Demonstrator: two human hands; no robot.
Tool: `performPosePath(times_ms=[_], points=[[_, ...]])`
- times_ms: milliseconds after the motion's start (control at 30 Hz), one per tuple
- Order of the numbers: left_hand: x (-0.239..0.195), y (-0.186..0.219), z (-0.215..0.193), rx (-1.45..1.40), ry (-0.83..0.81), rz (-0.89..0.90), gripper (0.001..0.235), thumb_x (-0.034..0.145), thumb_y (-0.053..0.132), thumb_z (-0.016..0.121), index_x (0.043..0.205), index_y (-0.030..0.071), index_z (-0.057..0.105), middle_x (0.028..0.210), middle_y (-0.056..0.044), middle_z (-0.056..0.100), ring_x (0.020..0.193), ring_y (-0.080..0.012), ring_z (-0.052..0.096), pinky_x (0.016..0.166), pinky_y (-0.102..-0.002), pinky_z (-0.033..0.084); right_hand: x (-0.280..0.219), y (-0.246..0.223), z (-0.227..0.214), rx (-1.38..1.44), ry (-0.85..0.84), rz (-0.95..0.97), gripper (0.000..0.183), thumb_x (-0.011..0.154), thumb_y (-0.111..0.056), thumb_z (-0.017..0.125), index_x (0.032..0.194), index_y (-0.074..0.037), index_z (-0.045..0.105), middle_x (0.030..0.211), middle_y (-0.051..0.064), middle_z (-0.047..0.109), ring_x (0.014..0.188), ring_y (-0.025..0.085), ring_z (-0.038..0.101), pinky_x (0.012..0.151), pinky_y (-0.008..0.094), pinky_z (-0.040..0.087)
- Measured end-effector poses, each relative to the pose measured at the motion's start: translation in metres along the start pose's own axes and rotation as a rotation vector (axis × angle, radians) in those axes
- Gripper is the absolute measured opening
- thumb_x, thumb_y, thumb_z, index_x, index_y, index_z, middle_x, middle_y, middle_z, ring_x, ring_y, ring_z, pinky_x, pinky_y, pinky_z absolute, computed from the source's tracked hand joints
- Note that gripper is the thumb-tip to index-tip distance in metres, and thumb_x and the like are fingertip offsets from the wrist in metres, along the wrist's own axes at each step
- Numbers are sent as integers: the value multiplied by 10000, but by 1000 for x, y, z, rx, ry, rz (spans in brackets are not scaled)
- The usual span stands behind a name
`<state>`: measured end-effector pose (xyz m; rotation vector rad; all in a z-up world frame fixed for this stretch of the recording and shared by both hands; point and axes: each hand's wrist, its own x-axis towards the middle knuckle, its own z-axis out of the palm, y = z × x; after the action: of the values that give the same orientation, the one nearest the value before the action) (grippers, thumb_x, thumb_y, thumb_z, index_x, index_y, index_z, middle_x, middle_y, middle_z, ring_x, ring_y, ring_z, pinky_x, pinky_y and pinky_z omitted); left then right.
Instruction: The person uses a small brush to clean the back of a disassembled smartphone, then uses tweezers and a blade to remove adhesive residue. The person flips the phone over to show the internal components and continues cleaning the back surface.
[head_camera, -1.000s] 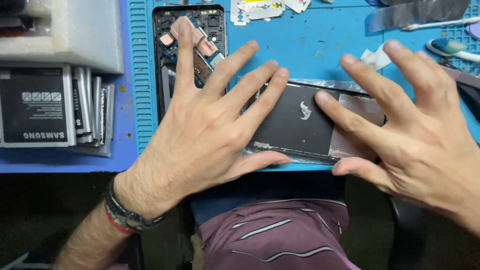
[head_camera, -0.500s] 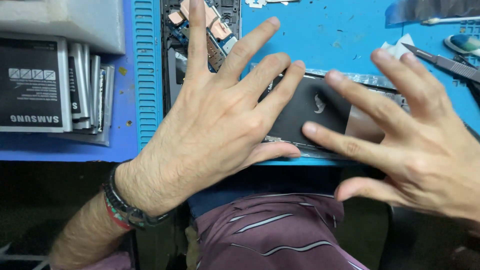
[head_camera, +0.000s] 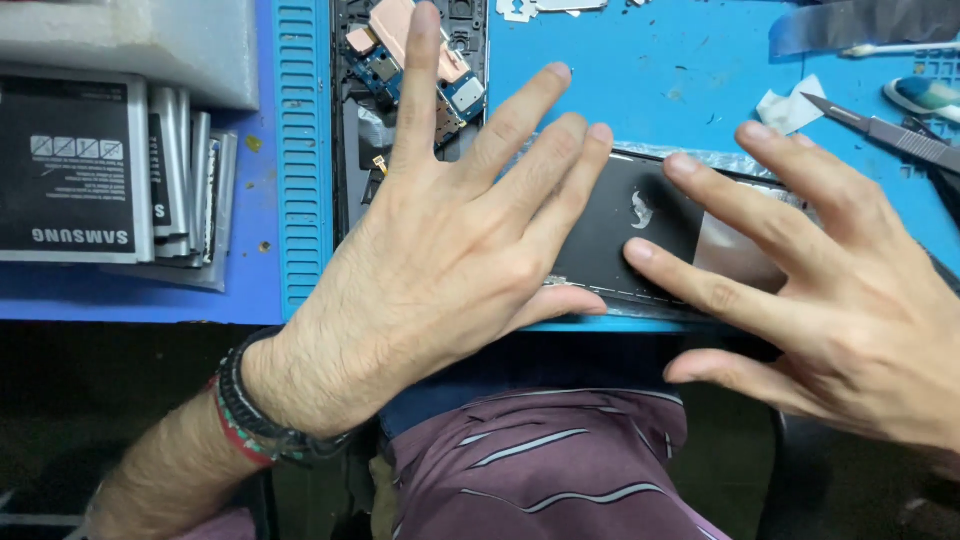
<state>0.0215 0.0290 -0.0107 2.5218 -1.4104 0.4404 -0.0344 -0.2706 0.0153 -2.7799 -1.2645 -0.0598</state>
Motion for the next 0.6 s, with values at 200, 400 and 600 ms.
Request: performPosePath(times_ms=[200,400,600], points=[[-2,-1,-1,54,2,29,1008,1243,831,652,1543,-123,782,1416,-193,711,1426,-374,640,1287,-808,147,-19,11,-11,23,33,82,782,853,-485,782,1463,-13,651,1509,224,700,1379,453,678,1193,615,540],[12,-12,-10,157,-14,76,926,1352,902,615,1220,11,828,1025,-53,671,1093,-309,682,1303,-734,254,-49,24,-5,71,9,170,635,886,-309,744,1439,-9,656,1452,221,732,1349,410,706,1207,617,527],[19,-22,-15,30,56,150,660,1304,723,732,1226,71,799,1147,-35,804,1199,-300,789,1269,-644,344,-57,30,3,193,38,198,537,985,-205,601,1439,80,620,1474,255,703,1356,411,692,1189,539,523]])
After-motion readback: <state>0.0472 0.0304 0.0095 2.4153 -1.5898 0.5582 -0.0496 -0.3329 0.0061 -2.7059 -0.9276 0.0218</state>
